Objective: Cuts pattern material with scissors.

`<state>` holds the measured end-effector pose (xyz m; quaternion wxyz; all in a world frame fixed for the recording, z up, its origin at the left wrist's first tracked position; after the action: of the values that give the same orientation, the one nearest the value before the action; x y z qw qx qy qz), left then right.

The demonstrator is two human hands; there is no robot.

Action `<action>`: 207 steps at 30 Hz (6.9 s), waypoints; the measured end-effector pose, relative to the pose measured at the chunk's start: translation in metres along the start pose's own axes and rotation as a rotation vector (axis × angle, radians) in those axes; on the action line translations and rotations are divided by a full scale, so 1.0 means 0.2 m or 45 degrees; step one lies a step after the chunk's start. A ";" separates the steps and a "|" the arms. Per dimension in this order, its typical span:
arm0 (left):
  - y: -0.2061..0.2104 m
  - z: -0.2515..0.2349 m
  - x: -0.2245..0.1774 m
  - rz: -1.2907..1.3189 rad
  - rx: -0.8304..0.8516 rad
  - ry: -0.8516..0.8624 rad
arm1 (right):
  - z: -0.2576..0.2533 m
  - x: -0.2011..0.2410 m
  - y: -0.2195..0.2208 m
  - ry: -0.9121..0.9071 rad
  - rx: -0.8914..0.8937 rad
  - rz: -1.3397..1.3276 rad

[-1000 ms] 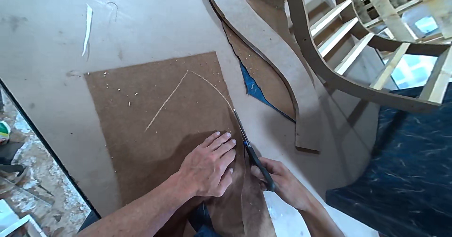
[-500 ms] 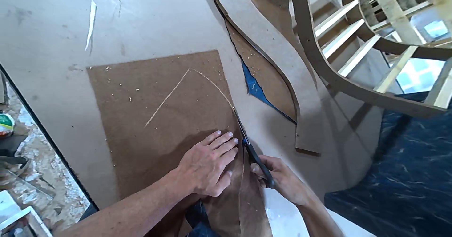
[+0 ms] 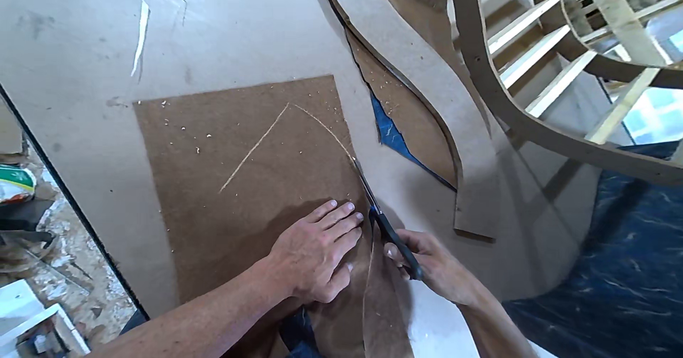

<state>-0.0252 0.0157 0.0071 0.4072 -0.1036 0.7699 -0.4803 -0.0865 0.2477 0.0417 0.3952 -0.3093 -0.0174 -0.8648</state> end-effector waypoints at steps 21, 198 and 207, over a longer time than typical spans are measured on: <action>0.00 0.00 0.00 -0.005 0.031 0.002 | -0.07 0.05 -0.13 0.004 0.085 0.079; 0.03 0.01 0.02 -0.024 -0.143 0.070 | -0.64 0.94 -0.26 -0.134 0.412 0.544; 0.03 0.01 0.02 -0.041 -0.134 0.082 | -0.62 0.97 -0.26 -0.166 0.428 0.595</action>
<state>-0.0261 0.0148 0.0001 0.3686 -0.1217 0.8050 -0.4486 -0.2840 0.1182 0.0590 0.6272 -0.2902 -0.1141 -0.7137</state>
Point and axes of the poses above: each hand's wrist, its own z-axis away from the middle knuckle, its own y-axis out of the palm, x = y × z, the point moved 3 cm from there along -z, towards the middle knuckle, and after that the axes turned 9 degrees about y, right-handed, at the moved point
